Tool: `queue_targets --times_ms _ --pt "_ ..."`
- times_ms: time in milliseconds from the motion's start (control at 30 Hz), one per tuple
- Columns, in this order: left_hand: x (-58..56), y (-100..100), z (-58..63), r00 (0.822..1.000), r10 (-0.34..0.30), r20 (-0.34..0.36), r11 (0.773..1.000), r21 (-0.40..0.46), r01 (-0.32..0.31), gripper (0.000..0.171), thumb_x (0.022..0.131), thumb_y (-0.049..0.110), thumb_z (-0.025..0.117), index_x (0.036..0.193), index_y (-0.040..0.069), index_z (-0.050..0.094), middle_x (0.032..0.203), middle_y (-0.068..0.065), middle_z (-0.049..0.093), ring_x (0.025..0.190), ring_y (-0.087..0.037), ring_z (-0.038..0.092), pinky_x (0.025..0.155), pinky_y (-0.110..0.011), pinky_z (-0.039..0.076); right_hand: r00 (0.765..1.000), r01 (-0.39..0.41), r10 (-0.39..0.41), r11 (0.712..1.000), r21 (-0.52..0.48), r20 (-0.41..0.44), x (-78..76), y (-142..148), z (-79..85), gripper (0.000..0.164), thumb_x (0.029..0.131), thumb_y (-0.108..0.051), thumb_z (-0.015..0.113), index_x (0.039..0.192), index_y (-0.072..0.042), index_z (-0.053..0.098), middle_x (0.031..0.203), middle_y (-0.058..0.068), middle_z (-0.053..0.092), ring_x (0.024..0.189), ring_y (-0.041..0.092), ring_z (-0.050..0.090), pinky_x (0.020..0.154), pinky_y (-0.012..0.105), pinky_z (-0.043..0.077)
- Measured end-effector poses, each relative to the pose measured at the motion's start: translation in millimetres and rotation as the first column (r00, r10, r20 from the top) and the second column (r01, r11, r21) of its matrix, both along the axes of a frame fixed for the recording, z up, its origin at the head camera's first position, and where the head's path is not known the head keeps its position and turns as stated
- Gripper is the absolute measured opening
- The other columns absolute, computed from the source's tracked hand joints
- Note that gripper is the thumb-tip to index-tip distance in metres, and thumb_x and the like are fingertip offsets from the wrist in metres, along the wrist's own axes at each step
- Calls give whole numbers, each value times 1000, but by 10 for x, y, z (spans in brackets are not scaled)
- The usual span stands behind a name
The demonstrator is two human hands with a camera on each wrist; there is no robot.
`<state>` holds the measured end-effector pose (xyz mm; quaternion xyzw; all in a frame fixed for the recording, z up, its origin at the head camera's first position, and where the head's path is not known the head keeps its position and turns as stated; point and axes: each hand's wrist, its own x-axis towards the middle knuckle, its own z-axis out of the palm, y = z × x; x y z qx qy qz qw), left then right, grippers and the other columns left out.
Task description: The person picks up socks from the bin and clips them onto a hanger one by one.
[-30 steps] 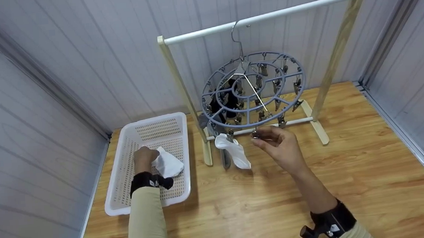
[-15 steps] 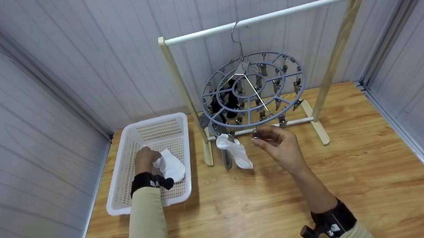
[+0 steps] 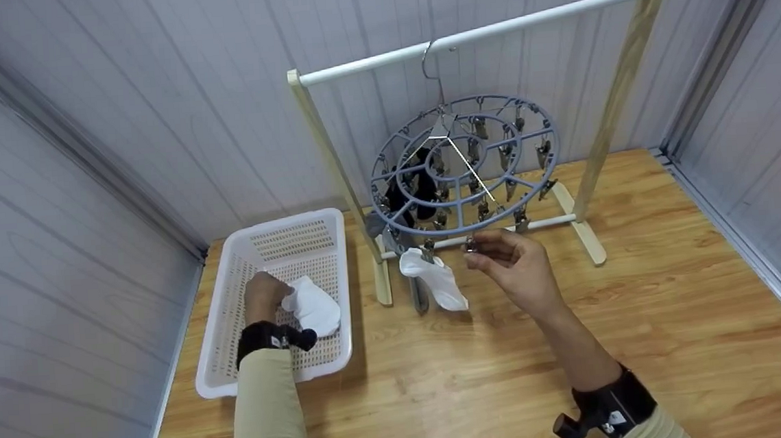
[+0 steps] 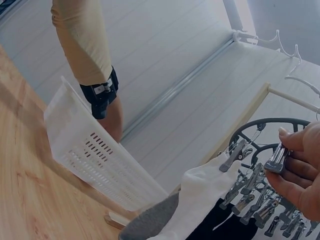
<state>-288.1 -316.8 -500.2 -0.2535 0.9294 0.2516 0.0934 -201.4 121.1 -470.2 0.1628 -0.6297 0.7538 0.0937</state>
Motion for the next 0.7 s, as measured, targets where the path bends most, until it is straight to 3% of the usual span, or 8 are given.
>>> queue_targets --times_ms 333,533,700 --pt "-26 -83 57 999 1 50 1000 15 -2 35 84 18 78 105 -8 66 87 -16 72 78 -25 70 56 -24 50 1000 1 -1 1000 -13 -5 8 16 -28 29 85 -2 76 110 8 66 101 24 70 85 31 71 79 38 58" --pt "26 -60 144 998 28 54 995 95 -33 37 89 16 73 115 -7 62 102 -19 67 84 -25 68 70 -31 56 1000 15 -15 1000 19 -3 14 11 -24 29 85 -6 76 110 7 66 101 21 71 86 28 71 79 37 58" --pt "79 -69 232 1000 -16 -9 979 203 17 34 94 14 65 119 -7 56 109 -19 59 87 -22 65 78 -32 57 1000 9 -9 1000 18 4 17 14 -19 29 85 -6 76 109 6 66 101 21 70 87 30 71 80 38 58"
